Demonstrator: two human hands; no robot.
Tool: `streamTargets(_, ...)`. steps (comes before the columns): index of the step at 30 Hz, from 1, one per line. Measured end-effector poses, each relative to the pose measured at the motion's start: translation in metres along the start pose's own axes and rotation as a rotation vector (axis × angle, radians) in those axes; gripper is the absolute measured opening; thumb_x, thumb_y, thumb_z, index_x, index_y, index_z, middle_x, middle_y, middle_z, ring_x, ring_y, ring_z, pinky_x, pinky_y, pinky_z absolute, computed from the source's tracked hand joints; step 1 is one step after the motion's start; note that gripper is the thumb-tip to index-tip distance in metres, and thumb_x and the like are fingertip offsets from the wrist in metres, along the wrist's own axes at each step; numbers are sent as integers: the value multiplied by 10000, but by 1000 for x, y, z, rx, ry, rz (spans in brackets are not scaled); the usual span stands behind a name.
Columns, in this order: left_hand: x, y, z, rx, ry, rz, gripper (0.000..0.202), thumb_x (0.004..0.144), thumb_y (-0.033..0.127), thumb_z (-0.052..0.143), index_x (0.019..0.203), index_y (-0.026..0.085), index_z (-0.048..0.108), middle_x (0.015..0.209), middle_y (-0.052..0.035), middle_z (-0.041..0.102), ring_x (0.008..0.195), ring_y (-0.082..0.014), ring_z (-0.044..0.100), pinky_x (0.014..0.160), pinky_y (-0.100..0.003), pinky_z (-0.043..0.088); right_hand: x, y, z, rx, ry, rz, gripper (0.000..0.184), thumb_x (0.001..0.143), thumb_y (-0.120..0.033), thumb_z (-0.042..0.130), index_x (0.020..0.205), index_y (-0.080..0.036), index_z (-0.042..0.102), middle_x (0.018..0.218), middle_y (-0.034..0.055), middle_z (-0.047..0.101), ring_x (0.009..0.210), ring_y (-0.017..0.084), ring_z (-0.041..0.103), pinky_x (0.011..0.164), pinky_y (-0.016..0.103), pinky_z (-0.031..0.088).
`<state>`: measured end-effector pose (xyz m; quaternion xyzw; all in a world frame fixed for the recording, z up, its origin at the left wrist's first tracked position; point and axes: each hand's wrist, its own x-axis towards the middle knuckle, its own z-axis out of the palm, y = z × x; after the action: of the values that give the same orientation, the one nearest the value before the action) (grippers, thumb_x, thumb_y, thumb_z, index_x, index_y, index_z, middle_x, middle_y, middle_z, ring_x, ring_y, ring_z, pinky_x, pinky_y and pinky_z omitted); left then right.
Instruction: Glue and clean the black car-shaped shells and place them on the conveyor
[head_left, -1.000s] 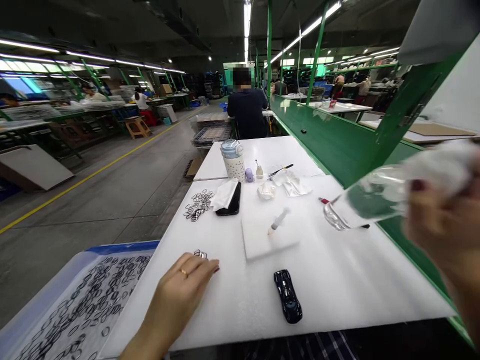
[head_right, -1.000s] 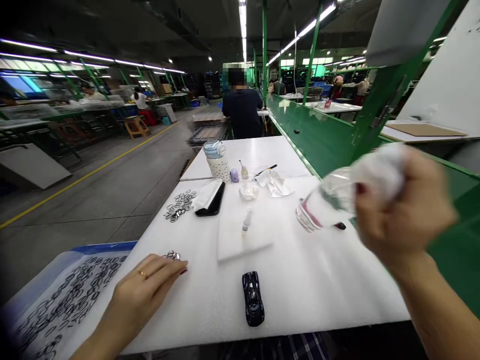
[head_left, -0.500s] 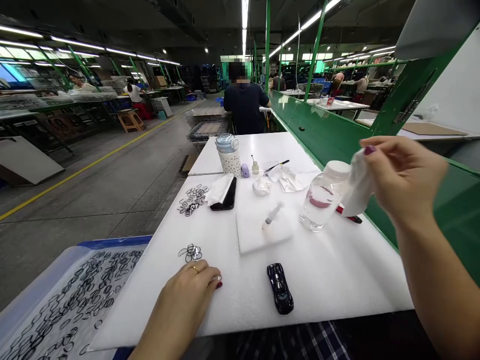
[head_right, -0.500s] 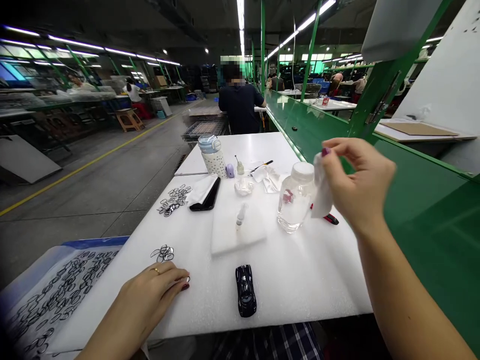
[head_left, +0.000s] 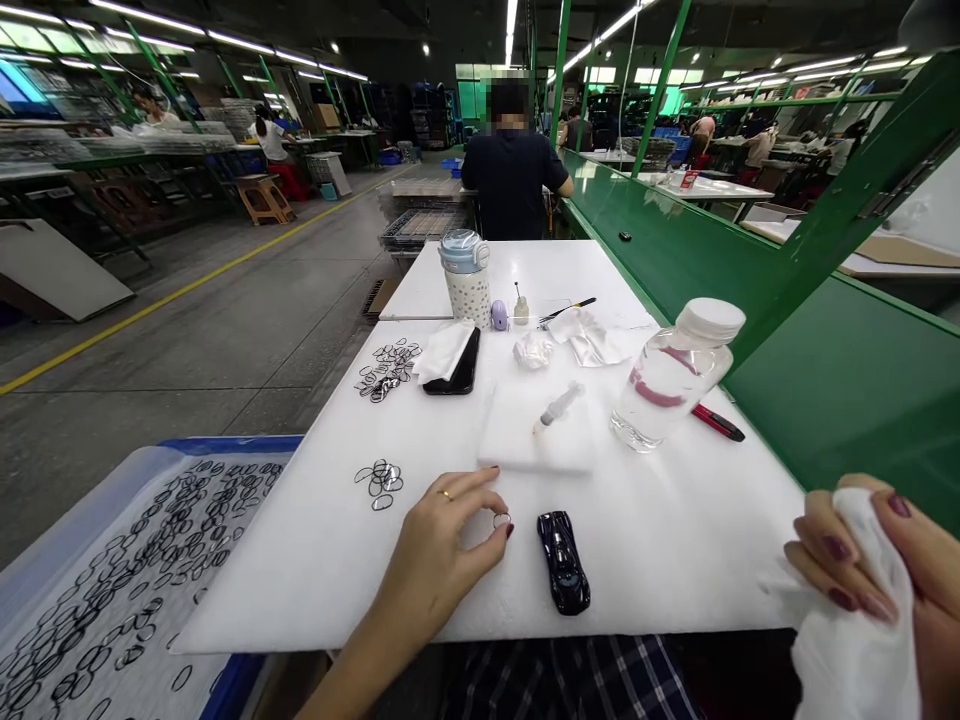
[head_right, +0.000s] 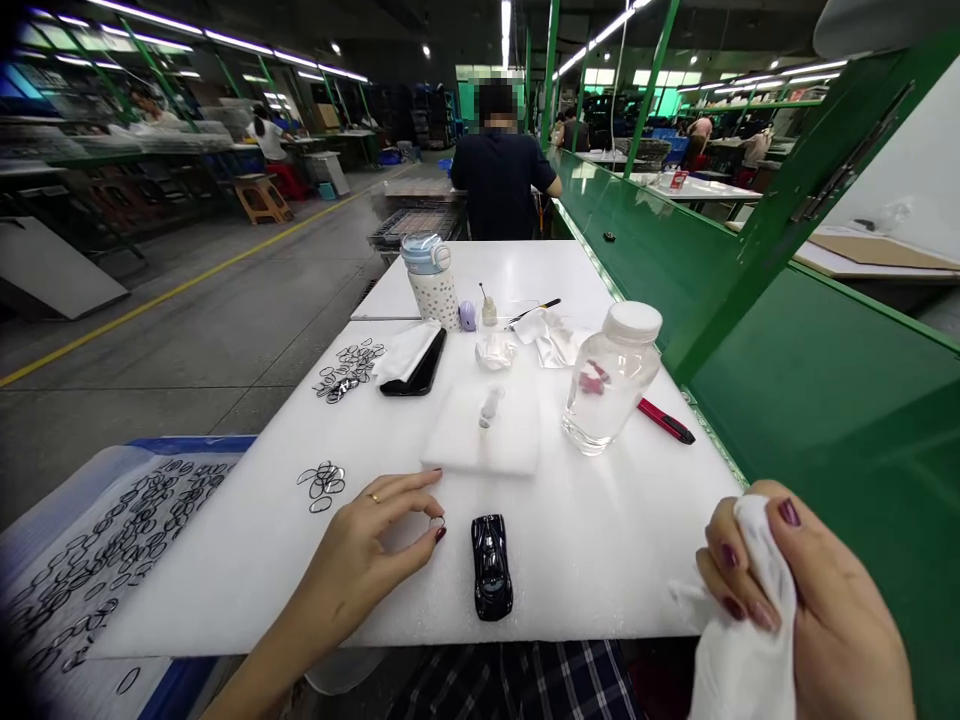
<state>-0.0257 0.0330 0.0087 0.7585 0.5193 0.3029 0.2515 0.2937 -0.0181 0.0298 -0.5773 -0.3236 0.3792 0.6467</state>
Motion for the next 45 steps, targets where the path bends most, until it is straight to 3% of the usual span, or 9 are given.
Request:
streamTargets(3,-5,-1,0,-97,53,-61,60,777,230,676,815,248,719,1137,-55,704,1060,-279,632,929,-469,512,-19,10,8,207,7,186,328,794,-415,583,576,-242,409,529,-3,285,339,94,203,262,313,252)
streamTargets(6,-16,3,4,-347,140,-197,80,775,286,715,842,246,732,930,-42,728,864,-222,668,802,-360,566,-29,22,10,306,-80,193,355,834,-452,567,605,-221,425,559,-12,336,377,86,254,304,265,311)
streamTargets(14,-27,38,37,-1356,162,-418,164,737,355,801,828,221,775,827,-42,712,762,-113,643,732,-163,557,-54,37,27,-50,-318,243,222,825,-367,699,799,-202,552,853,34,638,491,74,455,472,215,428)
streamTargets(18,-24,38,43,-1517,176,-424,157,752,318,799,836,190,768,847,-36,686,774,-90,629,760,-146,547,-63,32,40,-49,-374,252,285,831,-413,689,747,-199,519,691,-2,576,496,78,428,461,188,370)
streamTargets(22,-24,33,42,-1566,172,-436,175,717,314,828,821,187,767,804,-32,686,738,-87,634,724,-144,554,-70,28,55,-138,-252,238,334,760,-489,735,732,-199,571,580,-27,458,495,92,399,441,193,319)
streamTargets(28,-25,35,41,-1614,141,-433,161,711,291,836,820,189,774,797,-33,733,731,-81,672,715,-120,555,-69,34,79,-311,-310,-363,27,850,-249,675,859,-235,695,683,6,646,529,120,536,474,228,420)
streamTargets(34,-26,40,41,-1649,138,-426,152,702,250,841,823,183,778,777,-22,750,699,-85,687,698,-122,555,-66,24,114,-349,-389,-874,209,854,-63,580,999,-169,688,847,68,631,667,138,625,539,231,531)
streamTargets(41,-26,44,42,-1658,186,-438,161,665,227,864,790,173,779,713,-13,744,661,-80,683,671,-115,550,-62,16,117,-520,-510,-1053,178,856,-78,576,1005,-124,664,921,93,561,683,131,547,521,249,484)
streamTargets(45,-27,42,42,-1650,151,-438,131,682,237,852,776,181,779,751,-18,762,655,-89,704,648,-109,559,-49,2,101,-622,-282,-1154,185,801,-39,652,955,-139,669,903,77,567,684,126,545,514,247,445)
